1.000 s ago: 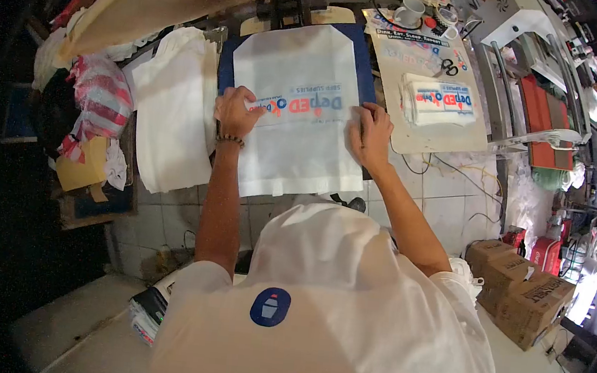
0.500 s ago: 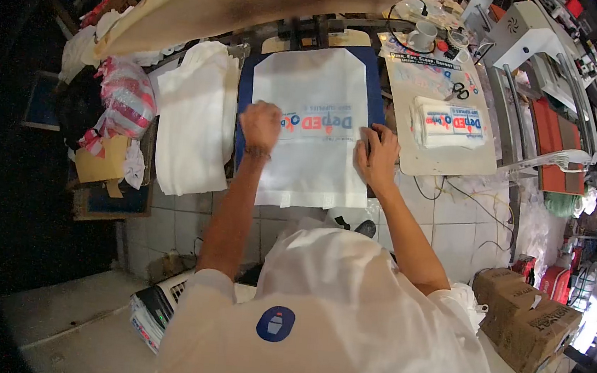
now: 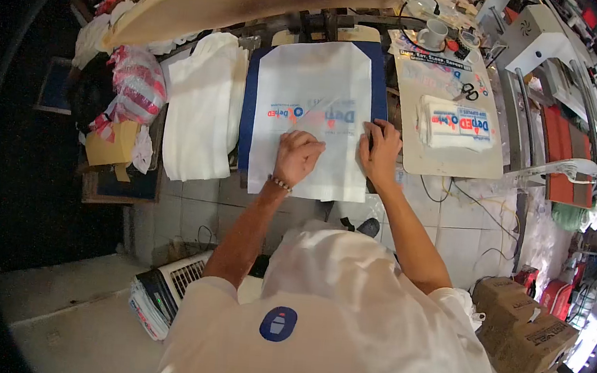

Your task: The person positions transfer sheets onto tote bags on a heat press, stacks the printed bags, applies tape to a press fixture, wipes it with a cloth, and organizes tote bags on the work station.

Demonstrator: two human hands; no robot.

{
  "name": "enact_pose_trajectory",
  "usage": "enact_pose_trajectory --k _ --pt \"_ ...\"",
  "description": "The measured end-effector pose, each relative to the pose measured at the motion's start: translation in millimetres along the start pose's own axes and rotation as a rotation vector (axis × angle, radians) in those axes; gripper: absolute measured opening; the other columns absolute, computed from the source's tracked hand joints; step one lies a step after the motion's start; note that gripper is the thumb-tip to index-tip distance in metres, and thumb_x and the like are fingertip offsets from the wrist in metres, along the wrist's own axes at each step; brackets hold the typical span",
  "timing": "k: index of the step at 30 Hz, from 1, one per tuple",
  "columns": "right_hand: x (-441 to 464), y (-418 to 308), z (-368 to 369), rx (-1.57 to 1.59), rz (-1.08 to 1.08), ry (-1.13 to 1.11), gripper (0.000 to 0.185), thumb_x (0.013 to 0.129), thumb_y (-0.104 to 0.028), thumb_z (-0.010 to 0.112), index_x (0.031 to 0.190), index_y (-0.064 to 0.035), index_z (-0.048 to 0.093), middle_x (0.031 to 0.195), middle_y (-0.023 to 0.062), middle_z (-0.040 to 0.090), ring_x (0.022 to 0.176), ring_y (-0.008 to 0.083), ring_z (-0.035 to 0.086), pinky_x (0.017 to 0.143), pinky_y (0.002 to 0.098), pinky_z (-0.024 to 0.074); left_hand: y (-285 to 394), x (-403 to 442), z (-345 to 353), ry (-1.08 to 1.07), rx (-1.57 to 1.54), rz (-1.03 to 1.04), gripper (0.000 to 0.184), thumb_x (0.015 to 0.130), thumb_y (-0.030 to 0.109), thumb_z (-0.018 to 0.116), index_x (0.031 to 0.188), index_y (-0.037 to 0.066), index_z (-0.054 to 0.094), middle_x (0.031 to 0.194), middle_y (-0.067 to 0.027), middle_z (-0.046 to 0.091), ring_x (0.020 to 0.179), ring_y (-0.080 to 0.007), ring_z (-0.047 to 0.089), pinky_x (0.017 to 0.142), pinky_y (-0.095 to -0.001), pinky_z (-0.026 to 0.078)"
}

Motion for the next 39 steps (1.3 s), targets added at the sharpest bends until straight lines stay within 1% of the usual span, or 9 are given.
enact_pose_trajectory --k 7,10,14,16,22,28,31,34,39 --pt "8 27 3 0.227 0.083 0.059 0.025 0.085 -0.016 0.06 0.107 -0.0047 0.06 0.111 0.0163 0.054 0.103 0.0344 0.049 0.087 0.0467 0.0358 14 -160 46 -0.801 -0.875 -0.71 0.017 0.084 0.018 0.071 0.094 0.006 0.067 0.09 -0.0061 0.068 0.092 -0.0223 0.063 0.082 -0.0387 0.05" --pt "14 26 1 0.205 0.102 0.033 0.028 0.083 -0.023 0.065 0.103 -0.0045 0.061 0.105 0.0168 0.054 0.099 0.0349 0.05 0.083 0.0469 0.0371 -48 -301 24 -0.987 -0.209 -0.904 0.018 0.087 0.016 0.064 0.1 0.003 0.066 0.098 -0.012 0.067 0.093 -0.0276 0.064 0.082 -0.0396 0.051" --pt "36 22 18 -0.036 0.141 -0.061 0.038 0.075 -0.034 0.073 0.097 -0.0046 0.063 0.098 0.0166 0.052 0.096 0.0363 0.049 0.08 0.0484 0.0377 -88 -424 -7 -1.224 0.544 -0.884 0.021 0.09 0.014 0.057 0.105 0.001 0.065 0.105 -0.018 0.066 0.095 -0.0329 0.064 0.082 -0.0404 0.053" --pt "33 23 21 -0.116 0.2 -0.135 0.038 0.075 -0.034 0.074 0.097 -0.0052 0.063 0.099 0.0167 0.051 0.096 0.0368 0.048 0.08 0.0493 0.0377 -82 -400 -28 -0.621 0.595 -0.825 0.02 0.089 0.014 0.058 0.104 0.003 0.066 0.102 -0.0193 0.066 0.091 -0.0333 0.065 0.078 -0.0402 0.054" --pt "-4 68 -6 0.165 0.249 0.199 0.03 0.081 -0.031 0.07 0.092 -0.0046 0.061 0.102 0.0166 0.053 0.096 0.0353 0.05 0.084 0.0454 0.0412 -117 -294 10 -0.196 0.432 -0.754 0.021 0.093 0.016 0.053 0.102 0.003 0.066 0.096 -0.0175 0.067 0.087 -0.0345 0.063 0.08 -0.0426 0.052" --pt "-109 95 -75 0.507 0.854 0.21 0.028 0.087 -0.025 0.064 0.098 -0.0033 0.051 0.098 0.0213 0.056 0.09 0.0336 0.055 0.08 0.0407 0.0441 -219 -319 76 -0.72 0.145 -0.311 0.025 0.096 0.023 0.055 0.102 0.001 0.065 0.099 -0.0148 0.066 0.087 -0.0218 0.062 0.073 -0.0343 0.05" --pt "-173 84 -146 0.312 0.771 0.545 0.028 0.088 -0.023 0.063 0.101 -0.0036 0.047 0.094 0.021 0.056 0.088 0.0353 0.056 0.078 0.0418 0.0441 -225 -301 114 -0.881 -0.012 -0.383 0.025 0.095 0.023 0.055 0.102 0.001 0.065 0.099 -0.0149 0.066 0.087 -0.0224 0.062 0.073 -0.0348 0.05" --pt "-256 101 -215 0.234 0.818 0.929 0.019 0.087 -0.014 0.061 0.096 -0.0066 0.045 0.08 0.0042 0.043 0.078 0.014 0.043 0.072 0.0279 0.0389 -213 -282 158 -1.012 -0.101 -0.391 0.025 0.095 0.023 0.056 0.102 0.002 0.066 0.099 -0.0151 0.066 0.087 -0.0229 0.062 0.074 -0.0354 0.05" --pt "-411 81 -294 0.065 0.762 1.178 0.011 0.092 -0.014 0.056 0.097 -0.0043 0.057 0.088 0.0006 0.055 0.084 0.0095 0.046 0.076 0.0256 0.0393 -215 -292 172 -1.171 -0.158 -0.396 0.025 0.094 0.024 0.056 0.102 0.002 0.066 0.098 -0.0153 0.066 0.088 -0.0239 0.063 0.075 -0.0363 0.05"
Point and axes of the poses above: each hand's wrist, its own x-axis towards the middle knuckle, its own z-axis out of the palm, y = z × x, the point moved 9 cm from there along x, towards the middle knuckle
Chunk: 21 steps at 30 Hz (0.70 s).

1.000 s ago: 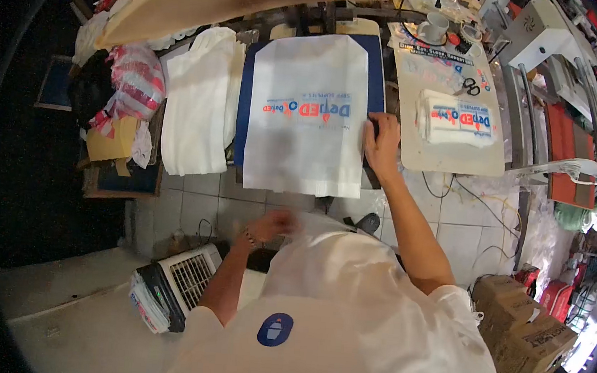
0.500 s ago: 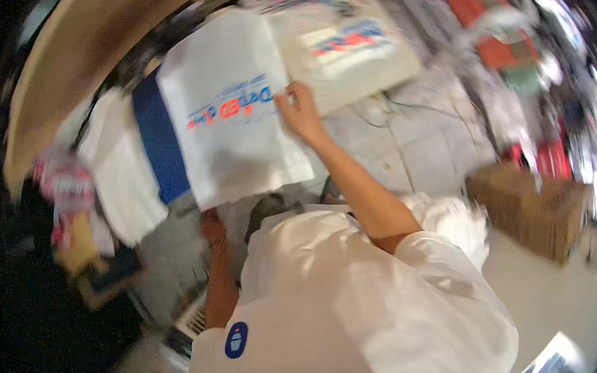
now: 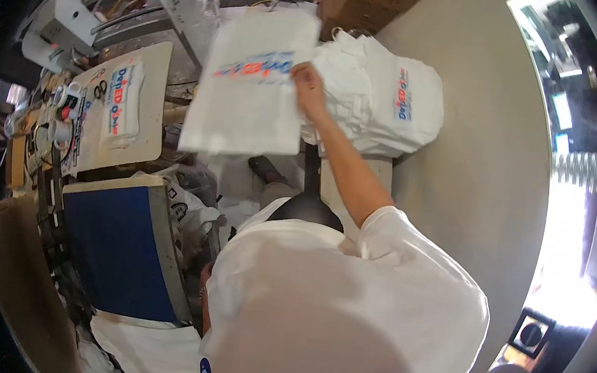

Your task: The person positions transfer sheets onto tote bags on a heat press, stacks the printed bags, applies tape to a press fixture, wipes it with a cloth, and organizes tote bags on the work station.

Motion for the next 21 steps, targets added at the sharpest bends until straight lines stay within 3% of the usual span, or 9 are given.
enact_pose_trajectory --k 3,4,6,9,10,12,15,17,21 --pt "8 -14 -112 -0.044 -0.092 0.222 0.031 0.094 -0.009 0.052 0.123 -0.0045 0.061 0.113 0.0043 0.065 0.103 0.0117 0.053 0.094 0.0272 0.0401 -10 -2 2 -0.066 0.007 0.005 0.026 0.094 0.024 0.056 0.102 0.002 0.066 0.098 -0.0154 0.067 0.088 -0.0244 0.063 0.075 -0.0369 0.05" --pt "7 -13 -150 -0.103 -0.151 0.257 0.038 0.092 -0.004 0.051 0.13 -0.0047 0.056 0.126 0.0077 0.061 0.116 0.0156 0.052 0.103 0.0296 0.0358 -13 -2 4 -0.084 0.007 0.004 0.026 0.094 0.024 0.056 0.102 0.002 0.066 0.098 -0.0155 0.067 0.088 -0.0246 0.063 0.075 -0.037 0.05" --pt "-4 -22 -216 -0.295 -0.017 0.475 0.051 0.089 0.002 0.052 0.139 -0.005 0.046 0.141 0.0114 0.048 0.13 0.02 0.043 0.11 0.0319 0.0289 -22 -6 4 -0.106 0.01 -0.013 0.026 0.093 0.024 0.056 0.102 0.002 0.067 0.098 -0.0156 0.067 0.088 -0.025 0.063 0.076 -0.0374 0.05" --pt "-28 21 -305 -0.151 0.017 0.798 0.058 0.085 0.005 0.063 0.139 -0.0016 0.043 0.139 0.012 0.047 0.124 0.0212 0.047 0.104 0.0305 0.0388 -33 -14 3 -0.119 0.007 -0.049 0.026 0.093 0.024 0.057 0.102 0.002 0.067 0.097 -0.0157 0.067 0.088 -0.0255 0.064 0.076 -0.0379 0.051" --pt "-39 58 -339 -0.11 0.01 0.878 0.06 0.083 0.0 0.067 0.139 -0.0052 0.045 0.139 0.012 0.046 0.125 0.023 0.045 0.104 0.0343 0.0375 -35 -16 3 -0.117 0.0 -0.058 0.026 0.093 0.024 0.057 0.101 0.002 0.067 0.097 -0.0158 0.067 0.088 -0.0257 0.064 0.076 -0.0381 0.051" --pt "-66 66 -342 0.168 0.174 1.001 0.068 0.08 0.006 0.068 0.141 -0.0047 0.04 0.14 0.0123 0.044 0.123 0.0235 0.047 0.102 0.0344 0.0411 -36 -19 4 -0.115 -0.008 -0.085 0.026 0.093 0.024 0.057 0.101 0.002 0.067 0.097 -0.0159 0.067 0.088 -0.0261 0.064 0.077 -0.0385 0.051" --pt "-94 115 -361 0.394 0.357 1.122 0.073 0.082 0.007 0.062 0.145 -0.0182 0.034 0.138 0.0166 0.044 0.116 0.0355 0.051 0.09 0.0524 0.0504 -30 -25 10 -0.118 -0.019 -0.115 0.026 0.092 0.025 0.057 0.101 0.002 0.068 0.097 -0.016 0.068 0.088 -0.0266 0.064 0.077 -0.039 0.051" --pt "-110 115 -358 0.407 0.432 1.235 0.072 0.084 0.005 0.06 0.145 -0.0224 0.034 0.135 0.0187 0.045 0.114 0.0369 0.052 0.086 0.055 0.0519 -22 -26 13 -0.122 -0.027 -0.124 0.027 0.092 0.025 0.057 0.101 0.002 0.068 0.097 -0.0161 0.068 0.089 -0.027 0.064 0.078 -0.0394 0.051" --pt "-132 184 -377 0.221 0.653 1.18 0.075 0.081 -0.016 0.072 0.145 -0.0262 0.035 0.131 0.0149 0.053 0.118 0.0304 0.051 0.098 0.0486 0.0418 -5 -28 23 -0.132 -0.05 -0.127 0.027 0.091 0.025 0.057 0.101 0.002 0.068 0.096 -0.0163 0.068 0.089 -0.0277 0.065 0.079 -0.0401 0.051"
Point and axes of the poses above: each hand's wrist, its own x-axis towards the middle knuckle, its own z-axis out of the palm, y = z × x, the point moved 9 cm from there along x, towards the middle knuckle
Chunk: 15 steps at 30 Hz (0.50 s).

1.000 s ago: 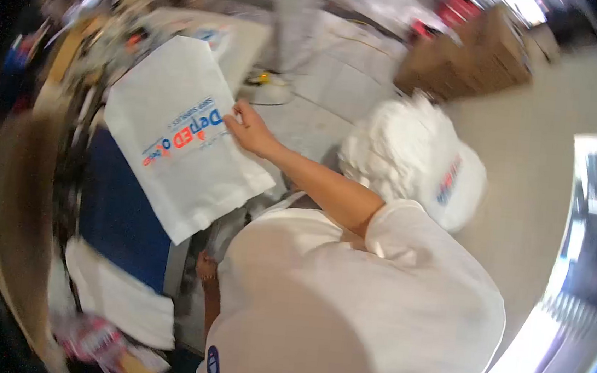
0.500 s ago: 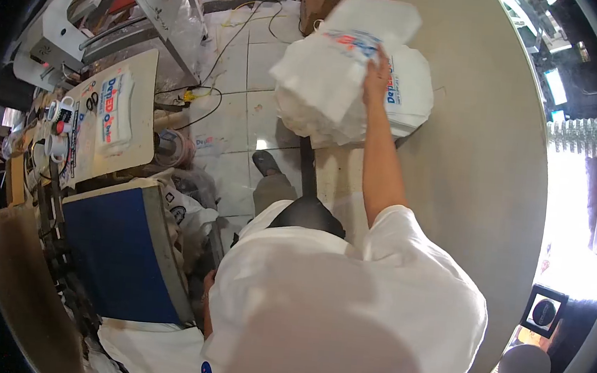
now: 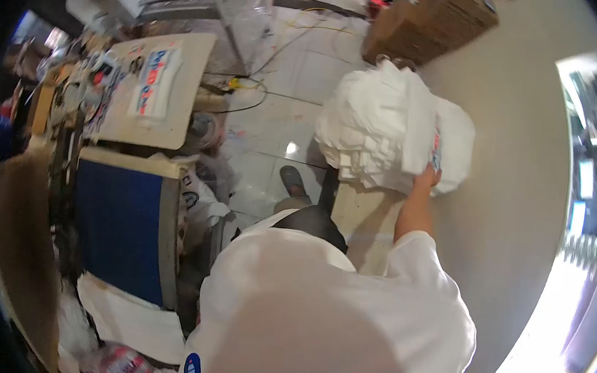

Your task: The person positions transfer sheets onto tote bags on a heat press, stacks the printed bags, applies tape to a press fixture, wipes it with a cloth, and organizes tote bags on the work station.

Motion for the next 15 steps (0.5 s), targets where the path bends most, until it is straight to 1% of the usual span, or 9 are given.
enact_pose_trajectory --k 2,3,4,6,7,8,10,13,15 --pt "79 54 -10 -0.104 -0.071 -0.105 0.078 0.078 -0.023 0.076 0.145 -0.0219 0.036 0.131 0.0161 0.053 0.117 0.0288 0.051 0.097 0.0436 0.0436 14 -6 -2 0.015 -0.017 0.021 0.027 0.091 0.025 0.058 0.101 0.002 0.068 0.096 -0.0164 0.068 0.089 -0.0281 0.065 0.079 -0.0405 0.051" --pt "36 36 0 -0.396 -0.136 -0.078 0.079 0.077 -0.029 0.077 0.144 -0.0157 0.037 0.132 0.0184 0.052 0.118 0.0298 0.051 0.099 0.0442 0.043 15 -7 -1 0.025 -0.028 0.035 0.027 0.091 0.025 0.058 0.101 0.002 0.068 0.096 -0.0164 0.068 0.089 -0.0283 0.065 0.079 -0.0407 0.051" --pt "61 37 0 -0.752 -0.369 -0.114 0.093 0.072 -0.047 0.078 0.145 -0.0117 0.035 0.132 0.0211 0.051 0.121 0.0337 0.05 0.104 0.0464 0.0378 21 -11 0 0.033 -0.037 0.057 0.027 0.091 0.025 0.058 0.101 0.002 0.068 0.096 -0.0165 0.068 0.089 -0.0285 0.065 0.079 -0.0409 0.051" --pt "68 32 -9 -1.364 -0.301 -0.019 0.126 0.056 -0.08 0.068 0.153 -0.0169 0.018 0.148 0.0286 0.028 0.134 0.0499 0.026 0.11 0.0549 0.0247 34 -16 4 0.039 -0.058 0.092 0.027 0.09 0.025 0.058 0.101 0.002 0.069 0.096 -0.0166 0.068 0.089 -0.0289 0.065 0.08 -0.0412 0.051" --pt "41 21 -19 -1.408 -0.015 0.098 0.126 0.054 -0.084 0.065 0.153 -0.0248 0.013 0.151 0.0338 0.009 0.136 0.0553 0.014 0.107 0.0637 0.0216 40 -17 6 0.039 -0.07 0.095 0.027 0.09 0.025 0.058 0.101 0.002 0.069 0.096 -0.0166 0.069 0.089 -0.029 0.065 0.08 -0.0414 0.051" --pt "78 23 -26 -1.512 -0.052 0.136 0.124 0.052 -0.086 0.064 0.153 -0.0343 0.012 0.15 0.0366 0.003 0.137 0.0551 0.011 0.104 0.0686 0.0199 62 -25 4 0.029 -0.078 0.074 0.029 0.09 0.027 0.058 0.099 0.002 0.069 0.094 -0.016 0.069 0.087 -0.0287 0.065 0.079 -0.0414 0.051" --pt "75 -17 -6 -1.491 -0.261 0.344 0.115 0.055 -0.083 0.064 0.151 -0.0386 0.017 0.149 0.0346 0.011 0.135 0.0531 0.02 0.102 0.0673 0.0237 107 -37 6 -0.036 -0.08 0.033 0.036 0.089 0.034 0.059 0.092 0.0 0.069 0.087 -0.0141 0.069 0.082 -0.0278 0.065 0.075 -0.0412 0.051" --pt "7 -97 96 -1.334 -0.763 0.287 0.091 0.067 -0.074 0.064 0.144 -0.0347 0.034 0.147 0.026 0.023 0.129 0.0483 0.033 0.096 0.0665 0.0297 127 -41 24 -0.047 0.098 0.132 0.039 0.088 0.037 0.058 0.085 0.0 0.068 0.08 -0.0115 0.068 0.075 -0.0251 0.065 0.069 -0.0381 0.05" --pt "-35 -119 179 -1.246 -0.966 0.19 0.082 0.071 -0.07 0.063 0.141 -0.0324 0.04 0.146 0.0227 0.027 0.127 0.047 0.036 0.094 0.0658 0.0314 199 -77 11 -0.154 0.098 -0.066 0.04 0.088 0.039 0.056 0.082 0.002 0.067 0.082 -0.0137 0.068 0.074 -0.0262 0.064 0.069 -0.0378 0.05"
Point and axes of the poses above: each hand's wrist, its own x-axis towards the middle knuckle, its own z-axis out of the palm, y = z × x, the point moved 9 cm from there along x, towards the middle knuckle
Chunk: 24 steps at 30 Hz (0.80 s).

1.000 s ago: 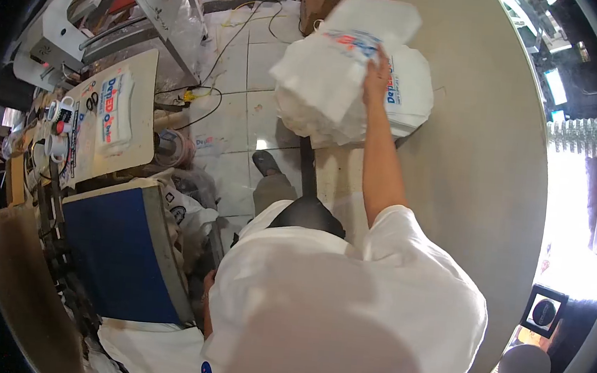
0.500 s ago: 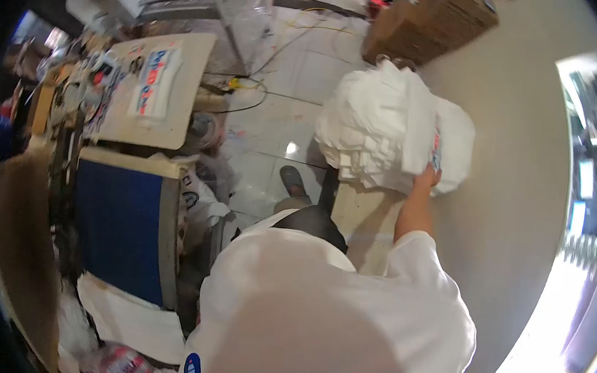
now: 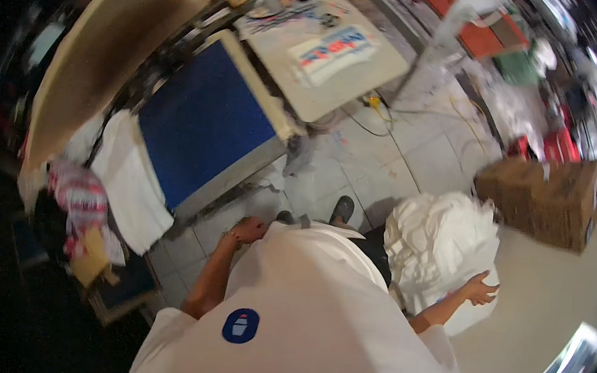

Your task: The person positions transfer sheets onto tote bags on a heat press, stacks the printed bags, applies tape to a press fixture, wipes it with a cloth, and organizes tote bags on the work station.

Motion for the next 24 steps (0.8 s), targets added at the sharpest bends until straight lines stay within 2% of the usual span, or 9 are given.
enact_pose_trajectory --k 5,9,13,15,16,18,20,22,24 --pt "-112 -297 -44 0.814 -1.016 0.098 0.058 0.083 -0.047 0.067 0.117 0.0006 0.062 0.111 0.0229 0.063 0.106 0.0388 0.056 0.092 0.0445 0.0425 87 -51 -48 0.099 0.001 0.231 0.038 0.091 0.039 0.057 0.09 0.003 0.066 0.084 -0.012 0.067 0.075 -0.0211 0.061 0.072 -0.0383 0.049" --pt "-297 -424 -7 0.913 -1.353 -0.814 0.038 0.088 -0.027 0.066 0.115 -0.0012 0.062 0.118 0.0155 0.06 0.108 0.0287 0.057 0.086 0.0349 0.0445 68 -89 -114 0.391 -0.273 0.286 0.034 0.092 0.038 0.06 0.089 0.005 0.067 0.08 -0.0069 0.066 0.074 -0.0164 0.06 0.071 -0.0365 0.05" --pt "-473 -451 -86 1.01 -1.732 -0.997 0.024 0.085 -0.016 0.067 0.106 -0.0046 0.065 0.119 0.0219 0.056 0.113 0.0375 0.052 0.096 0.0431 0.0417 -22 -156 -206 0.806 -0.723 0.389 0.028 0.093 0.029 0.063 0.088 0.002 0.067 0.073 -0.0046 0.067 0.071 -0.0124 0.062 0.068 -0.0278 0.05" --pt "-533 -456 -116 1.008 -1.839 -1.051 0.024 0.083 -0.015 0.068 0.104 -0.0047 0.065 0.117 0.0228 0.056 0.111 0.0391 0.052 0.097 0.0443 0.0411 -107 -180 -238 1.024 -0.815 0.166 0.019 0.091 0.022 0.066 0.088 0.003 0.066 0.073 -0.0051 0.066 0.069 -0.0112 0.06 0.066 -0.0254 0.05" --pt "-558 -458 -128 0.977 -1.896 -1.067 0.024 0.082 -0.015 0.069 0.104 -0.0048 0.065 0.118 0.0229 0.055 0.112 0.0395 0.052 0.097 0.0445 0.041 -160 -180 -252 1.239 -0.827 0.397 0.016 0.089 0.019 0.069 0.085 0.003 0.066 0.073 -0.0044 0.066 0.069 -0.0107 0.06 0.064 -0.0259 0.05" --pt "-597 -471 -127 0.938 -2.019 -1.045 0.028 0.08 -0.016 0.07 0.105 -0.0056 0.064 0.119 0.023 0.055 0.112 0.0396 0.051 0.097 0.045 0.0412 -269 -192 -268 1.575 -0.616 0.246 0.016 0.083 0.015 0.073 0.084 0.0 0.066 0.075 -0.009 0.068 0.07 -0.0185 0.065 0.066 -0.0286 0.052" --pt "-626 -485 -133 0.894 -2.124 -1.009 0.032 0.078 -0.017 0.072 0.107 -0.0063 0.063 0.121 0.0231 0.054 0.113 0.0398 0.051 0.097 0.0455 0.0414 -362 -208 -281 1.586 -0.305 -0.325 0.039 0.074 0.031 0.078 0.098 0.003 0.068 0.097 -0.0174 0.067 0.091 -0.0316 0.064 0.083 -0.04 0.052" --pt "-638 -503 -131 0.706 -2.117 -0.852 0.041 0.076 -0.021 0.073 0.113 -0.0076 0.061 0.125 0.0244 0.051 0.117 0.0408 0.048 0.097 0.0477 0.0402 -402 -237 -280 1.392 -0.325 -0.935 0.068 0.071 0.044 0.078 0.121 0.004 0.057 0.123 -0.0209 0.058 0.115 -0.0347 0.055 0.092 -0.0455 0.049" --pt "-646 -522 -126 0.646 -2.081 -0.802 0.059 0.07 -0.023 0.077 0.124 -0.0093 0.055 0.133 0.0242 0.046 0.12 0.0411 0.045 0.099 0.0493 0.0393 -464 -235 -288 1.429 -0.205 -1.013 0.072 0.07 0.047 0.078 0.125 0.008 0.055 0.12 -0.0213 0.06 0.113 -0.0351 0.057 0.09 -0.0458 0.05"
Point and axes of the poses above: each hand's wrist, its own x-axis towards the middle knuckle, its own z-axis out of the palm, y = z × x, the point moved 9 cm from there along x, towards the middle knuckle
